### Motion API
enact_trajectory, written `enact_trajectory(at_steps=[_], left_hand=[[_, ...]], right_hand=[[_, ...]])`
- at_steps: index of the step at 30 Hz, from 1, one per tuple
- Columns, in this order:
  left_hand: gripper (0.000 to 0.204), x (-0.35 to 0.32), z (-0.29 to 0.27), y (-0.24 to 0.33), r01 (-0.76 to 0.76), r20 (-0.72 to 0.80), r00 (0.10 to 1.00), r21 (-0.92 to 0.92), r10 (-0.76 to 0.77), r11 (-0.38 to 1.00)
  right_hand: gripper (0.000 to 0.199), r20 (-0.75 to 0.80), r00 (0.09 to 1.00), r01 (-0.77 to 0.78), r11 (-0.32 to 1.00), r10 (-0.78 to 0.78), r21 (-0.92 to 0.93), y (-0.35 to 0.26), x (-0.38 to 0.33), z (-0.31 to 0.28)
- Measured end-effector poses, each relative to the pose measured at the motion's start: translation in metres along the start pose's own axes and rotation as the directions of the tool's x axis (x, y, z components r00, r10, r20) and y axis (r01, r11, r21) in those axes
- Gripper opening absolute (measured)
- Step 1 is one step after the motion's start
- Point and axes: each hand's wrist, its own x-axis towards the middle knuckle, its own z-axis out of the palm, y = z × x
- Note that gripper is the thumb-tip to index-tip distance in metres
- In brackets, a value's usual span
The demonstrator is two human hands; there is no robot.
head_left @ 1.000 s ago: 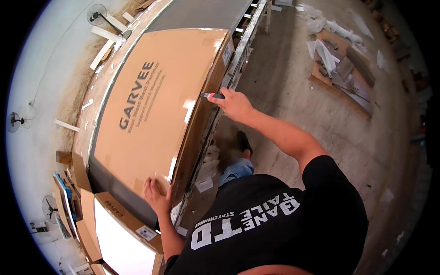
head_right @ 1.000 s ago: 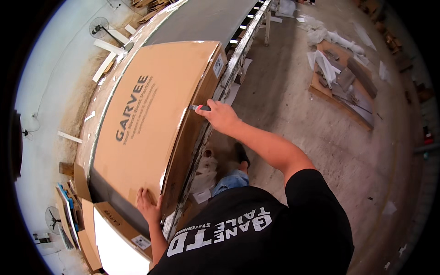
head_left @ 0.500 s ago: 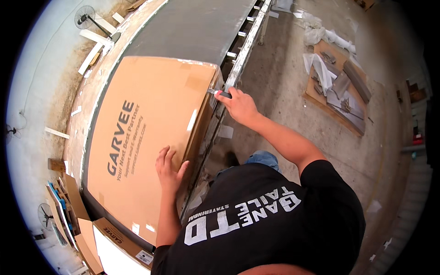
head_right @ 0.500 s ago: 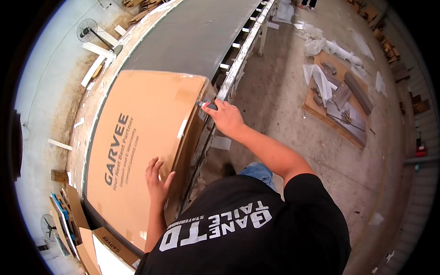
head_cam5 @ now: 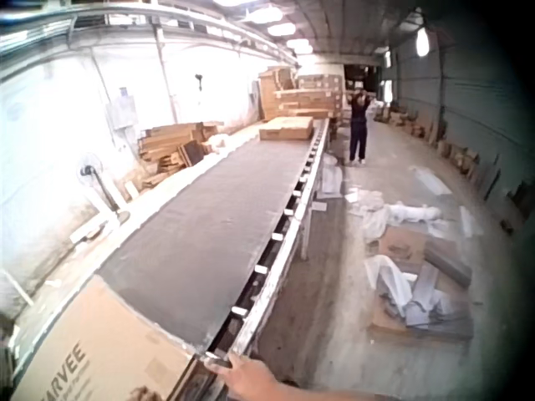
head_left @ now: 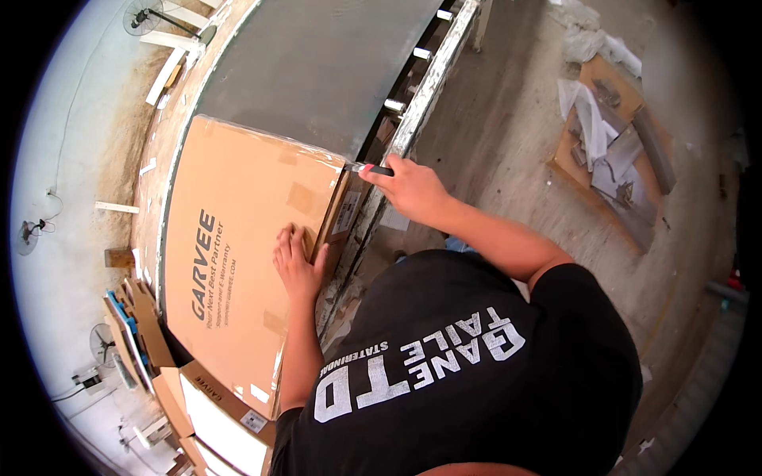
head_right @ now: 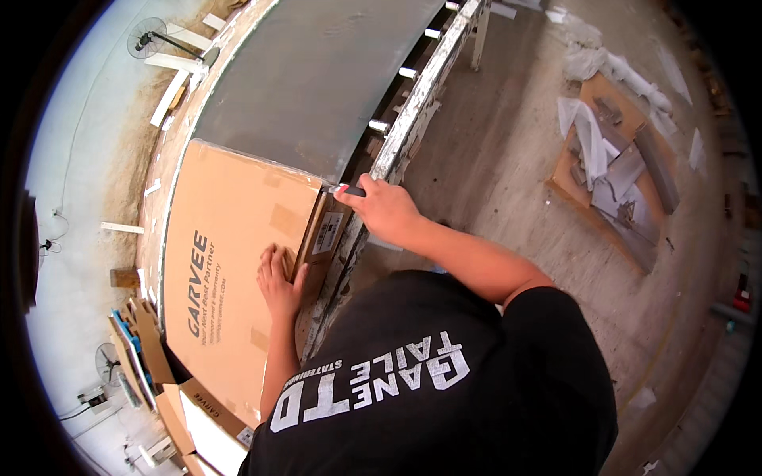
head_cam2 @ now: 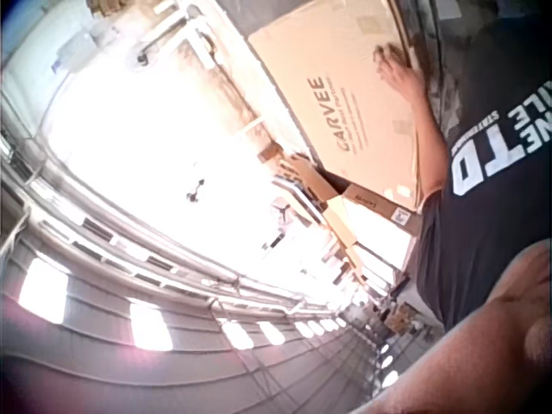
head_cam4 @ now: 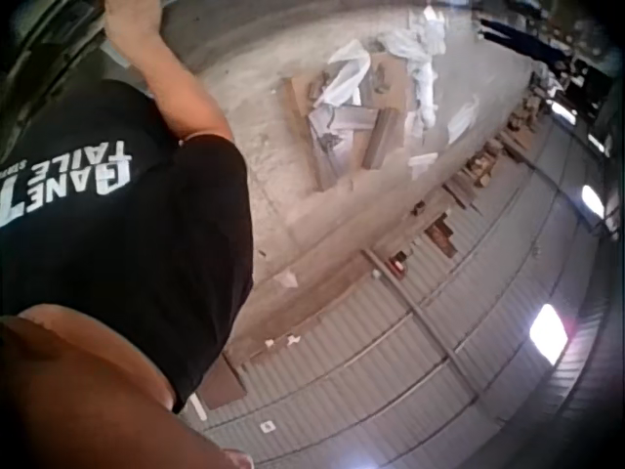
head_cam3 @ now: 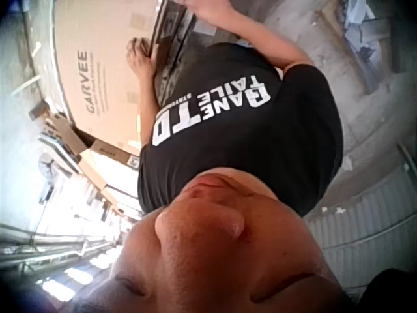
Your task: The person uses a utility knife to cut the tape on cardboard boxes labeled 'GARVEE' on a conveyor belt. They repeatedly slice the tape along the seams and open the flaps to reveal white foam packaging inside.
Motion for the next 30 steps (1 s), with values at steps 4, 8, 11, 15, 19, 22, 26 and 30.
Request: enact_trajectory(at_steps=[4, 8, 11, 15, 19, 22, 26, 30], left_hand=[[0.062, 0.018, 0.002, -0.005, -0.028, 0.068, 0.997, 0.093, 0.022, 0.995], [0.063, 0.017, 0.005, -0.011, -0.005, 0.099, 0.995, 0.117, -0.006, 0.993], [0.061, 0.024, 0.008, -0.008, -0.071, 0.096, 0.994, 0.168, 0.055, 0.983], [0.055, 0.034, 0.003, -0.007, -0.176, 0.096, 0.983, 0.228, 0.158, 0.958], [0.048, 0.049, -0.01, 0.002, -0.291, 0.004, 0.955, 0.185, 0.295, 0.939], [0.044, 0.06, -0.011, 0.01, -0.348, -0.032, 0.933, 0.164, 0.357, 0.923], [0.039, 0.063, -0.01, 0.01, -0.395, -0.012, 0.916, 0.152, 0.401, 0.906], [0.038, 0.069, -0.006, 0.015, -0.426, -0.015, 0.902, 0.132, 0.431, 0.895]], right_hand=[[0.041, 0.158, 0.985, -0.102, 0.977, 0.072, 0.189, 0.043, -0.027, -0.025], [0.043, 0.344, 0.925, -0.302, 0.863, 0.162, 0.406, 0.093, -0.066, -0.002], [0.044, 0.315, 0.942, -0.277, 0.807, 0.119, 0.522, 0.102, -0.065, 0.013], [0.045, 0.202, 0.979, -0.153, 0.776, 0.033, 0.612, 0.089, -0.049, 0.027], [0.046, 0.178, 0.984, -0.105, 0.754, -0.016, 0.648, 0.095, -0.038, 0.038], [0.047, 0.164, 0.985, -0.072, 0.766, -0.044, 0.639, 0.1, -0.037, 0.05], [0.05, 0.169, 0.983, -0.055, 0.77, -0.07, 0.636, 0.106, -0.033, 0.068], [0.052, 0.17, 0.983, -0.056, 0.77, -0.068, 0.635, 0.112, -0.031, 0.085]])
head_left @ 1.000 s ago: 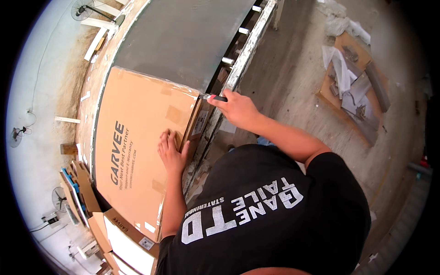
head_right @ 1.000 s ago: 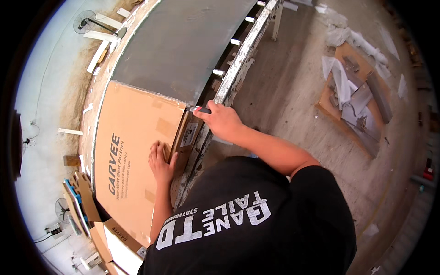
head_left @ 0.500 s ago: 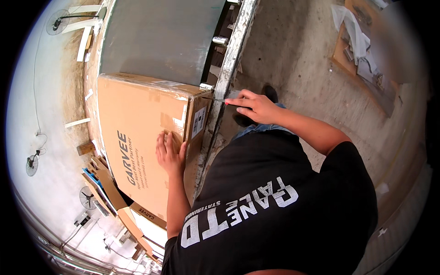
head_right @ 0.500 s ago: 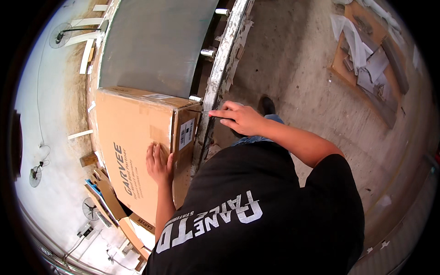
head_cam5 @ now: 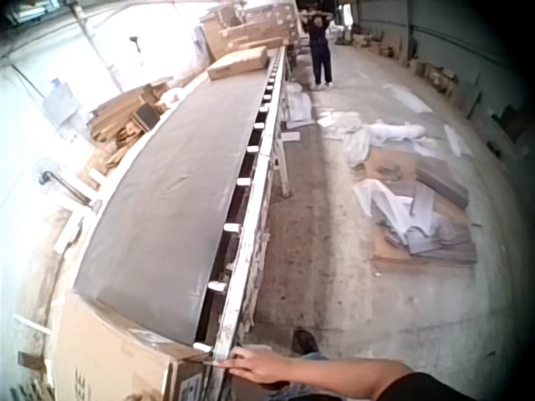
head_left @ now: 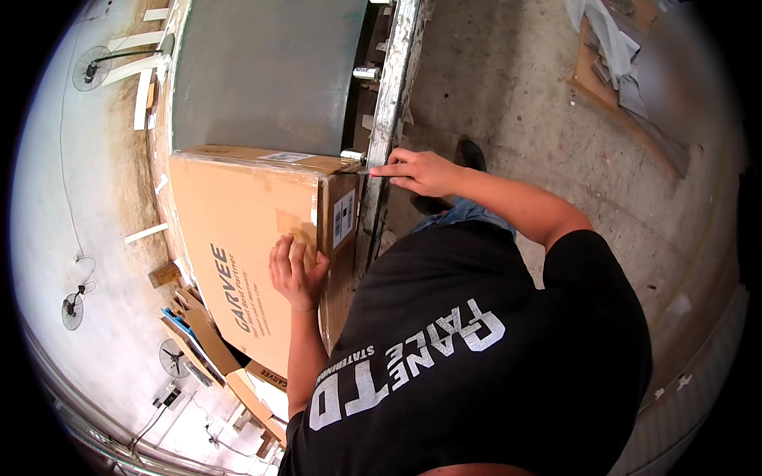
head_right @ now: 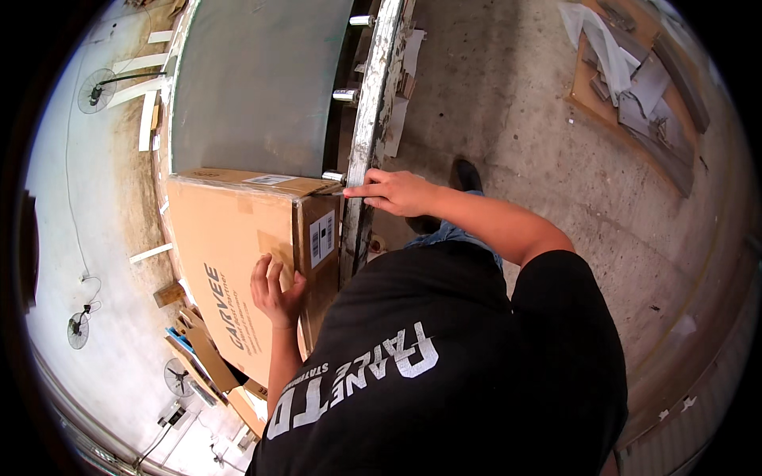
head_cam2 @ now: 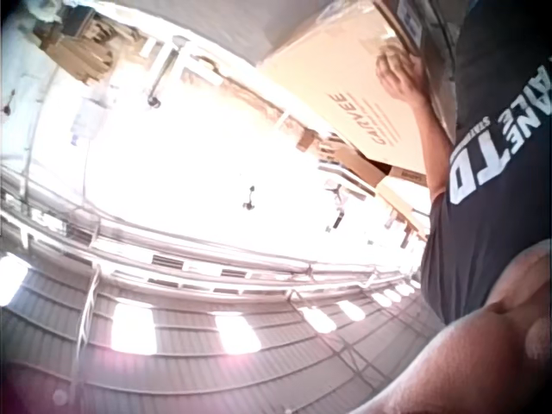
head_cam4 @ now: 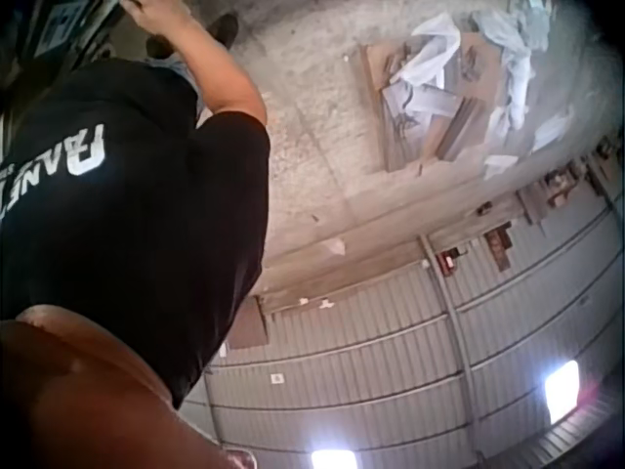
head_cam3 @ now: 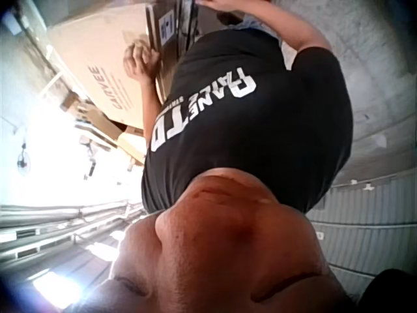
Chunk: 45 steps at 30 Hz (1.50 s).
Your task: The person uses a utility knife to cut the tape on cardboard boxes labeled 'GARVEE' on a conveyor belt. They repeatedly slice the tape along the seams and open the flaps to reveal white foam packaging inside.
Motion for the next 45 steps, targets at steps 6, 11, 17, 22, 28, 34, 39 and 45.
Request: enact_trajectory(at_steps=[6, 11, 17, 22, 28, 34, 39, 45], left_hand=[[0.038, -0.009, 0.007, 0.004, 0.034, -0.052, 0.998, -0.009, -0.034, 0.999], [0.04, -0.004, 0.004, 0.007, 0.124, -0.102, 0.986, -0.077, -0.131, 0.989], [0.036, -0.017, 0.005, -0.003, 0.226, -0.136, 0.954, -0.267, -0.269, 0.937], [0.031, -0.028, 0.012, -0.016, 0.227, -0.141, 0.948, -0.327, -0.284, 0.917], [0.027, -0.025, 0.011, -0.029, 0.254, -0.02, 0.956, -0.433, -0.291, 0.865], [0.03, -0.031, 0.01, -0.035, 0.313, 0.099, 0.948, -0.455, -0.302, 0.834], [0.033, -0.036, 0.011, -0.039, 0.314, 0.101, 0.947, -0.487, -0.305, 0.815], [0.032, -0.037, 0.012, -0.043, 0.276, 0.066, 0.956, -0.524, -0.285, 0.806]], right_hand=[[0.052, 0.033, 0.997, -0.062, 0.98, 0.07, -0.188, -0.007, 0.001, -0.004], [0.053, 0.107, 0.979, -0.101, 0.867, 0.174, -0.487, -0.018, -0.016, -0.034], [0.047, 0.056, 0.986, -0.128, 0.926, 0.157, -0.354, -0.082, 0.024, -0.073], [0.045, 0.122, 0.981, -0.131, 0.975, 0.154, -0.177, -0.158, 0.247, -0.066], [0.029, 0.353, 0.852, -0.341, 0.922, 0.386, -0.184, -0.189, 0.492, 0.036], [0.043, 0.41, 0.813, -0.286, 0.897, 0.413, -0.338, -0.177, 0.596, 0.125], [0.049, 0.402, 0.811, -0.226, 0.861, 0.426, -0.456, -0.19, 0.617, 0.148], [0.034, 0.383, 0.79, -0.154, 0.76, 0.478, -0.631, -0.2, 0.648, 0.173]])
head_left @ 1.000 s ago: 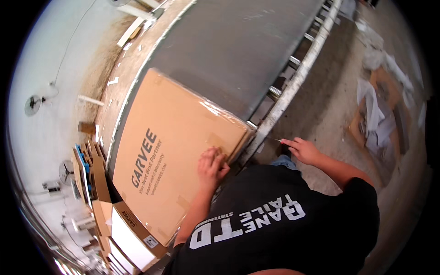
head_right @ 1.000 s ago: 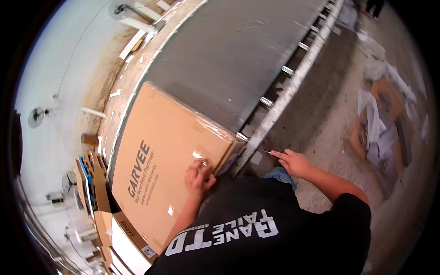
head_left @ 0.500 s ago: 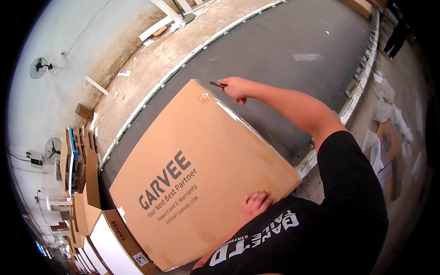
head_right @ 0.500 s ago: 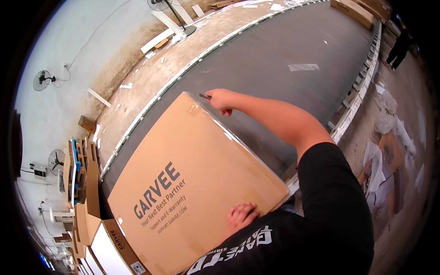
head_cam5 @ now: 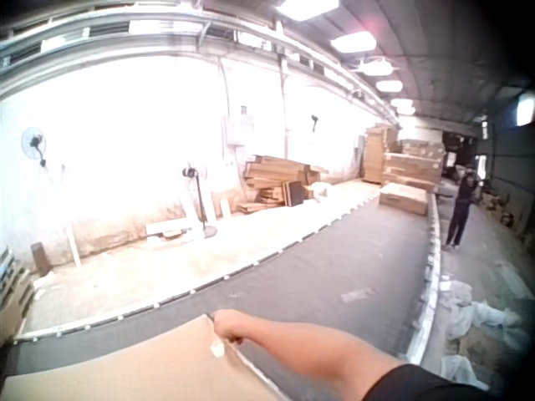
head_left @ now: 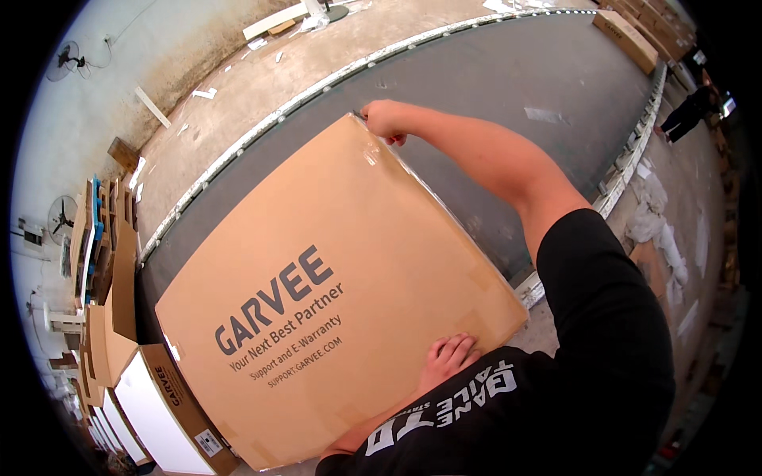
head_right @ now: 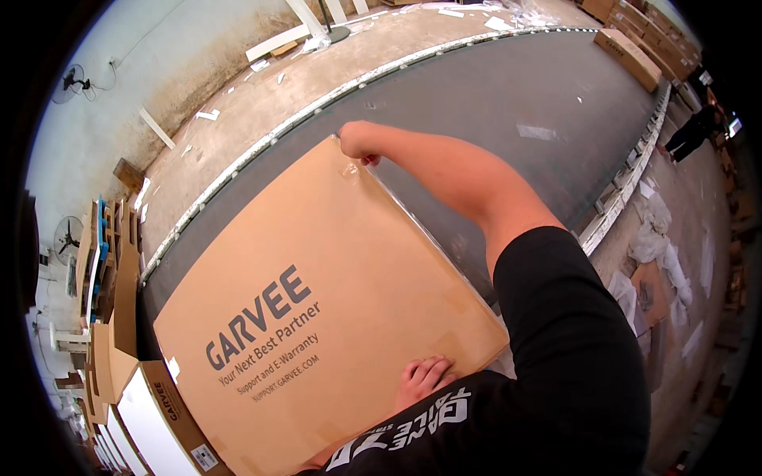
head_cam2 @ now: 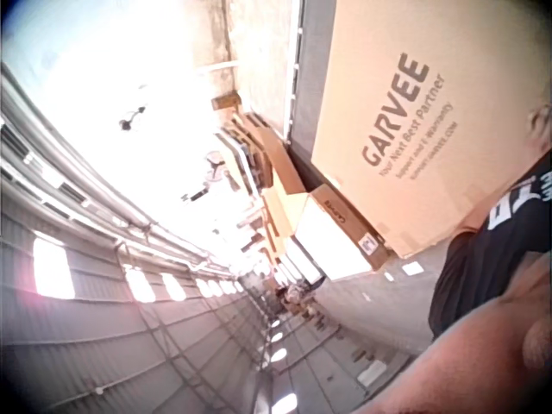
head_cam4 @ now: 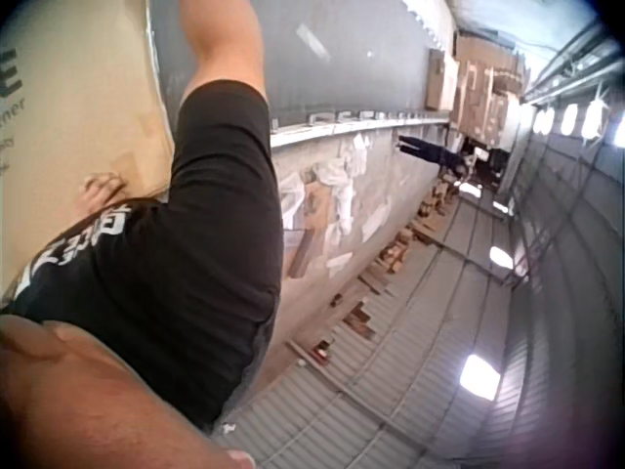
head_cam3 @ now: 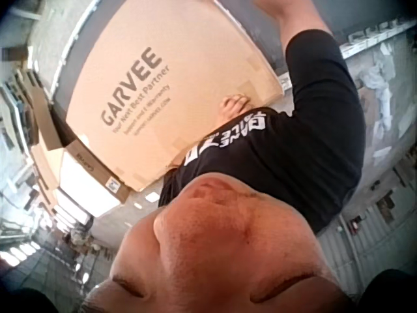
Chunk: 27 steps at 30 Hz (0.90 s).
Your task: The person uses a utility knife to cut the tape on cardboard boxes labeled 'GARVEE' on a conveyor belt. They repeatedly slice the tape along the seams and open the flaps to reveal white foam packaging inside.
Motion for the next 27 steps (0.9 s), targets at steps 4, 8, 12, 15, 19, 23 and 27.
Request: enact_trajectory(at_steps=[4, 8, 12, 15, 19, 23, 27], left_hand=[[0.029, 0.002, -0.004, -0.002, -0.002, -0.032, 0.999, -0.009, 0.002, 1.0], [0.027, 0.003, -0.003, -0.002, -0.024, -0.06, 0.998, -0.004, 0.023, 1.0], [0.028, 0.001, 0.0, 0.003, -0.029, -0.058, 0.998, -0.017, 0.028, 0.999], [0.028, -0.005, 0.013, 0.001, -0.024, -0.09, 0.996, -0.014, 0.023, 1.0], [0.027, -0.017, 0.06, -0.022, -0.079, -0.267, 0.959, 0.074, 0.096, 0.994], [0.024, -0.008, 0.041, -0.007, -0.011, -0.31, 0.951, 0.032, 0.02, 0.999], [0.032, -0.005, 0.022, 0.003, -0.06, -0.215, 0.975, 0.019, 0.063, 0.998]], right_hand=[[0.02, -0.008, 0.999, 0.037, 0.999, -0.037, 0.029, -0.002, -0.017, -0.003], [0.02, 0.013, 1.0, 0.003, 1.0, -0.003, -0.024, -0.007, -0.007, -0.008], [0.021, 0.041, 0.997, -0.061, 0.987, 0.068, -0.151, 0.0, 0.007, 0.009], [0.021, 0.161, 0.98, -0.073, 0.959, 0.121, -0.275, 0.004, -0.007, 0.002], [0.017, 0.392, 0.89, -0.071, 0.921, 0.232, -0.382, 0.037, -0.073, 0.013], [0.017, 0.498, 0.788, -0.095, 0.87, 0.363, -0.484, 0.075, -0.181, 0.051], [0.019, 0.475, 0.838, -0.094, 0.927, 0.271, -0.363, 0.109, -0.266, 0.069]])
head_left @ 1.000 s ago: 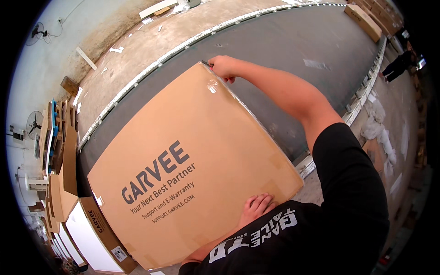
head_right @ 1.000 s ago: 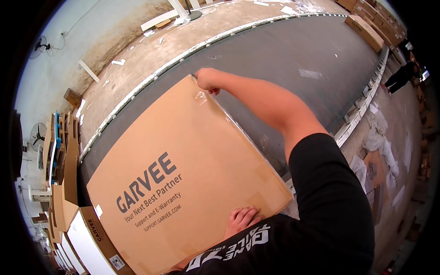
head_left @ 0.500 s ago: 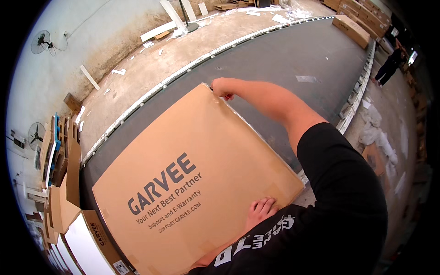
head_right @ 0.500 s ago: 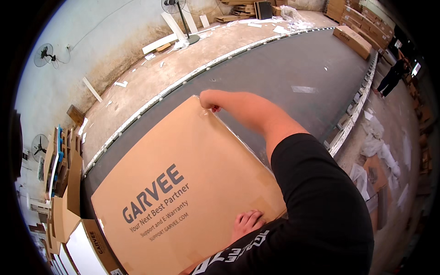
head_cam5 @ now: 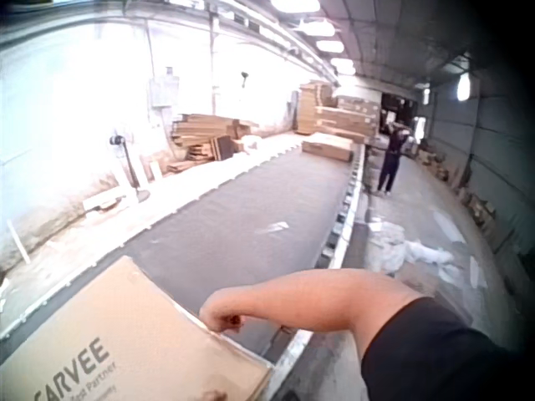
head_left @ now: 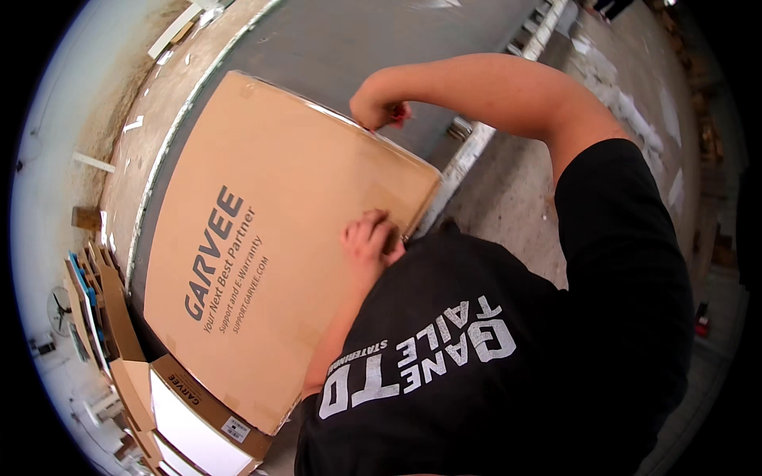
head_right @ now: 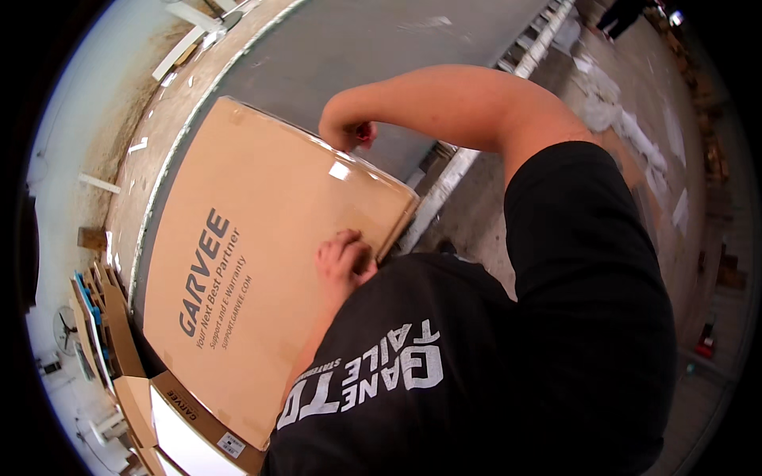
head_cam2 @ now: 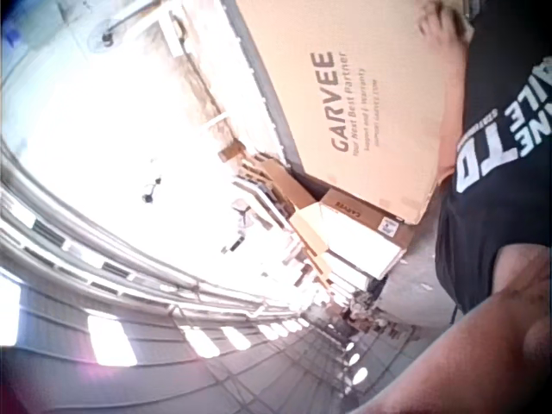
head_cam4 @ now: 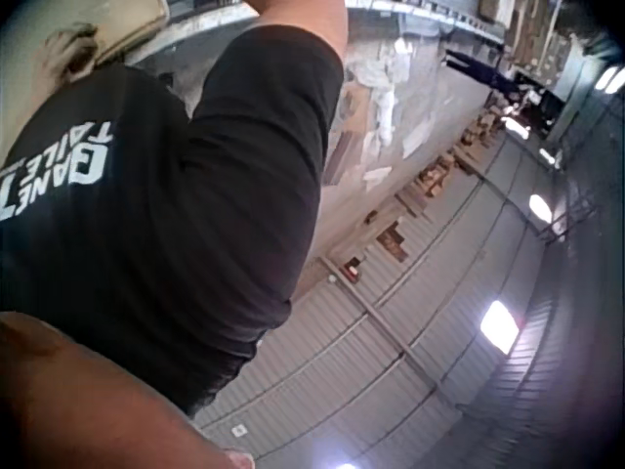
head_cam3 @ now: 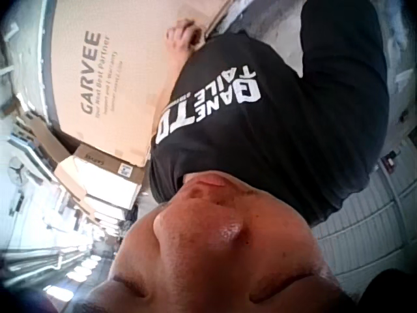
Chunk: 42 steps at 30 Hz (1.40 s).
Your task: The person uses a utility knife to cut the tape on cardboard boxes labeled 'GARVEE' on a conveyor belt. They repeatedly slice the tape along the seams and open the flaps to reveal white foam packaging inside.
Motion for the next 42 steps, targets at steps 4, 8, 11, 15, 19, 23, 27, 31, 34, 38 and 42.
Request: enact_trajectory(at_steps=[4, 8, 11, 15, 19, 23, 27, 31, 34, 38, 42], left_hand=[[0.03, 0.01, -0.002, 0.011, -0.084, 0.013, 0.996, 0.066, 0.084, 0.994], [0.032, 0.012, -0.002, 0.013, -0.142, 0.041, 0.99, 0.154, 0.138, 0.978], [0.034, 0.02, -0.002, 0.02, -0.125, 0.064, 0.991, 0.174, 0.115, 0.977], [0.038, 0.014, -0.005, 0.039, -0.135, 0.127, 0.986, 0.257, 0.105, 0.957], [0.043, 0.029, -0.002, 0.057, -0.171, 0.258, 0.963, 0.367, 0.077, 0.914], [0.047, 0.048, 0.005, 0.061, -0.207, 0.281, 0.956, 0.444, 0.084, 0.872], [0.046, 0.04, 0.013, 0.061, -0.153, 0.268, 0.963, 0.45, 0.031, 0.88], [0.036, 0.046, 0.002, 0.065, -0.186, 0.126, 0.982, 0.456, 0.144, 0.87], [0.034, 0.07, -0.018, 0.085, -0.181, 0.112, 0.983, 0.482, 0.144, 0.857], [0.052, 0.068, -0.035, 0.089, -0.107, 0.226, 0.974, 0.489, -0.007, 0.866], [0.064, 0.047, -0.019, 0.082, -0.008, 0.163, 0.982, 0.53, -0.092, 0.848]], right_hand=[[0.022, -0.073, 0.997, -0.04, 0.998, 0.037, -0.041, 0.019, -0.031, 0.037], [0.021, -0.006, 0.996, -0.088, 0.996, 0.088, 0.016, 0.04, -0.059, 0.083], [0.022, -0.044, 0.995, -0.088, 0.996, 0.087, -0.03, 0.058, -0.069, 0.124], [0.02, -0.221, 0.974, -0.024, 0.997, 0.039, 0.07, 0.055, -0.126, 0.151], [0.018, -0.318, 0.946, 0.066, 0.998, -0.069, -0.02, 0.071, -0.104, 0.177], [0.024, -0.523, 0.835, 0.193, 0.981, -0.17, -0.011, 0.084, -0.105, 0.209], [0.036, -0.701, 0.701, 0.301, 0.946, -0.133, 0.121, 0.091, -0.108, 0.245], [0.054, -0.732, 0.676, 0.33, 0.922, -0.082, 0.201, 0.099, -0.116, 0.279], [0.06, -0.767, 0.638, 0.324, 0.928, -0.07, 0.185, 0.11, -0.1, 0.3], [0.063, -0.792, 0.607, 0.251, 0.961, -0.061, 0.118, 0.102, -0.098, 0.315], [0.056, -0.793, 0.604, 0.31, 0.94, -0.079, 0.143, 0.098, -0.1, 0.306]])
